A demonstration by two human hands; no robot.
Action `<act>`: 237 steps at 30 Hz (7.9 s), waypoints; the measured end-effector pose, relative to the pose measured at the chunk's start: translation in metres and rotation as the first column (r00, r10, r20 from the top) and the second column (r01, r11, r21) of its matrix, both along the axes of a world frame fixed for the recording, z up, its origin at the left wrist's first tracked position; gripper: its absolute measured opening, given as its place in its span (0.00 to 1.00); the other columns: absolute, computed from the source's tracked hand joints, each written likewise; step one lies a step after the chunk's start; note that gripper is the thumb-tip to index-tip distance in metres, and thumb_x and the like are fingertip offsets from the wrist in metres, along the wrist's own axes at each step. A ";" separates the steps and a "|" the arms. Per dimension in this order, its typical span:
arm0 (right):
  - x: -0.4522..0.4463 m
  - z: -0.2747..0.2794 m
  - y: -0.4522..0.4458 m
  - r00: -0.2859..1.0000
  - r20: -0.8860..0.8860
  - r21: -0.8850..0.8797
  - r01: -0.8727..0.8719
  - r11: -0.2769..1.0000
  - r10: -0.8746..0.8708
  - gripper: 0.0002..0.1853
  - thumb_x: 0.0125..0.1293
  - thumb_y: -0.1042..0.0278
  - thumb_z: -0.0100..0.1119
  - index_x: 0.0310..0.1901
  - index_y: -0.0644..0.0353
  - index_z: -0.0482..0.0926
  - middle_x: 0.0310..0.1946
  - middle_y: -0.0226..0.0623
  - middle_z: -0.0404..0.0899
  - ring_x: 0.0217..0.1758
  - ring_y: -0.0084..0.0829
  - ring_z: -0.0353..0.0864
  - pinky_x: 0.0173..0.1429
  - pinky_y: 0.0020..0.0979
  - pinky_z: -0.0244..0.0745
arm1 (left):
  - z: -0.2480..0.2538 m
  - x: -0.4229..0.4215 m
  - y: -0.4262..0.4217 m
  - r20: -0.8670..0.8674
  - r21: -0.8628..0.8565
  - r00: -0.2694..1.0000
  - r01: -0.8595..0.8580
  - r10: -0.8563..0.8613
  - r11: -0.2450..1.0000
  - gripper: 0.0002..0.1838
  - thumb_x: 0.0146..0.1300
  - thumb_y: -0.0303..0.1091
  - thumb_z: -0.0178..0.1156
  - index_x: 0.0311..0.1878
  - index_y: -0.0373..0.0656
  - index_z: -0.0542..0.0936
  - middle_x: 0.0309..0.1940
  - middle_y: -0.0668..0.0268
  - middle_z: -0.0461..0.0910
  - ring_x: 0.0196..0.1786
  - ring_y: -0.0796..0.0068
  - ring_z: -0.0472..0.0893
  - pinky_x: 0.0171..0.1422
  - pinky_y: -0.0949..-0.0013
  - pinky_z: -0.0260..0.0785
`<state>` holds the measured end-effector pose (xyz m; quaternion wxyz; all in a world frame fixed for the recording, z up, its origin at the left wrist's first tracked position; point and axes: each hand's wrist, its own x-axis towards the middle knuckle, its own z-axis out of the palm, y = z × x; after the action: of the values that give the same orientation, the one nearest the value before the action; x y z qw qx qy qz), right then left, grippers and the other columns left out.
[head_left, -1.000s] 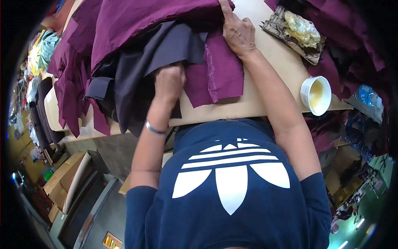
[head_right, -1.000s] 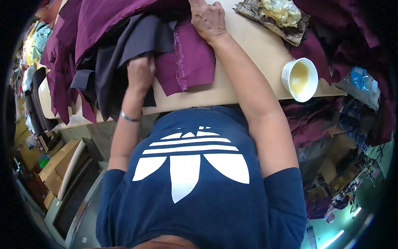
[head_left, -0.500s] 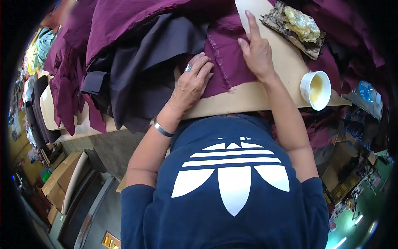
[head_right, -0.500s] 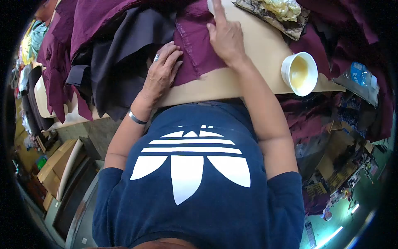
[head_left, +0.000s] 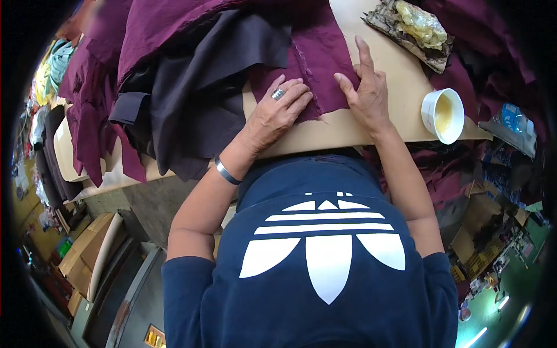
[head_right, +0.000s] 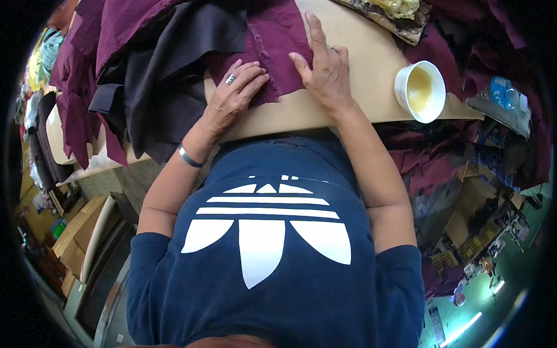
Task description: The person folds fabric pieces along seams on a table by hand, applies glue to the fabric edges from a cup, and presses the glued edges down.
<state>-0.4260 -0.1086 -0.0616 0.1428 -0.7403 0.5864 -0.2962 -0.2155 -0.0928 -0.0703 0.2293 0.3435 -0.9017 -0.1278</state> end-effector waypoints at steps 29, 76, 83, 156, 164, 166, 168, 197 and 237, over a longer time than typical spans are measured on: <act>-0.012 -0.011 0.006 0.991 0.103 -0.082 -0.082 0.993 0.090 0.34 0.56 0.77 0.58 0.66 0.49 0.63 0.35 0.35 0.81 0.36 0.34 0.79 0.51 0.35 0.66 | 0.022 0.010 0.006 0.251 0.079 0.950 0.169 -0.184 0.982 0.27 0.59 0.26 0.49 0.62 0.58 0.70 0.61 0.53 0.63 0.67 0.52 0.62 0.70 0.44 0.54; -0.011 -0.027 -0.053 0.997 0.082 -0.109 0.003 0.994 0.006 0.36 0.58 0.74 0.59 0.68 0.45 0.58 0.30 0.44 0.78 0.31 0.46 0.76 0.43 0.40 0.68 | -0.004 -0.004 -0.022 0.167 -0.044 0.984 0.076 -0.068 0.996 0.24 0.55 0.26 0.50 0.59 0.41 0.71 0.60 0.57 0.66 0.63 0.54 0.66 0.59 0.58 0.68; -0.013 -0.031 -0.053 0.997 0.068 -0.178 -0.013 0.984 0.026 0.37 0.58 0.73 0.59 0.69 0.44 0.57 0.42 0.45 0.80 0.33 0.45 0.77 0.45 0.39 0.68 | 0.000 -0.003 -0.018 0.160 0.003 0.979 0.125 -0.124 0.992 0.26 0.54 0.22 0.53 0.59 0.51 0.72 0.61 0.61 0.67 0.64 0.56 0.67 0.59 0.55 0.68; 0.015 0.001 -0.124 0.890 0.457 -0.017 0.017 1.000 -0.008 0.36 0.53 0.80 0.55 0.67 0.57 0.60 0.62 0.52 0.66 0.65 0.44 0.66 0.69 0.32 0.58 | -0.008 -0.003 -0.053 0.000 -0.001 0.994 -0.113 0.113 0.994 0.23 0.55 0.17 0.51 0.57 0.38 0.71 0.55 0.54 0.70 0.57 0.56 0.73 0.62 0.63 0.67; 0.011 -0.017 -0.110 0.899 0.433 -0.066 0.098 0.993 -0.060 0.30 0.55 0.82 0.52 0.63 0.58 0.67 0.57 0.51 0.71 0.61 0.44 0.71 0.65 0.33 0.64 | -0.011 -0.003 -0.057 0.075 -0.077 0.995 -0.063 0.068 0.995 0.23 0.54 0.20 0.48 0.55 0.40 0.73 0.59 0.59 0.69 0.60 0.61 0.71 0.63 0.65 0.65; 0.011 -0.018 -0.111 0.909 0.414 -0.087 0.089 0.992 -0.046 0.30 0.55 0.81 0.53 0.63 0.58 0.67 0.57 0.51 0.71 0.61 0.44 0.71 0.65 0.34 0.64 | -0.014 0.000 -0.060 0.086 -0.069 0.995 -0.038 0.043 0.997 0.23 0.53 0.21 0.49 0.55 0.41 0.73 0.59 0.60 0.69 0.61 0.62 0.70 0.63 0.65 0.64; 0.010 -0.019 -0.113 0.924 0.380 -0.089 0.076 0.993 -0.037 0.31 0.55 0.80 0.54 0.63 0.58 0.66 0.57 0.52 0.71 0.61 0.45 0.71 0.65 0.34 0.64 | -0.012 0.002 -0.063 0.122 -0.112 0.992 -0.006 0.020 0.994 0.24 0.53 0.21 0.49 0.56 0.41 0.73 0.60 0.60 0.69 0.61 0.62 0.70 0.64 0.64 0.63; 0.033 -0.010 -0.037 0.968 0.029 -0.360 -0.224 0.906 0.250 0.31 0.54 0.80 0.54 0.63 0.61 0.65 0.45 0.41 0.76 0.45 0.38 0.75 0.51 0.35 0.71 | 0.020 -0.002 -0.089 0.082 0.185 0.997 -0.026 0.011 0.982 0.20 0.53 0.16 0.46 0.50 0.35 0.74 0.55 0.51 0.71 0.57 0.51 0.72 0.63 0.59 0.64; 0.007 0.002 -0.085 0.906 0.363 0.042 0.220 0.975 -0.220 0.31 0.52 0.76 0.61 0.60 0.60 0.63 0.49 0.49 0.74 0.53 0.47 0.73 0.59 0.38 0.66 | -0.003 -0.014 -0.089 -0.005 -0.055 0.996 -0.091 0.091 0.994 0.20 0.56 0.19 0.52 0.53 0.41 0.75 0.52 0.58 0.73 0.53 0.56 0.76 0.57 0.63 0.71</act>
<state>-0.4190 -0.1941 -0.0600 0.2152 -0.6015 0.6292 -0.4428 -0.2294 -0.1816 -0.0732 0.2452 0.3777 -0.8880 -0.0929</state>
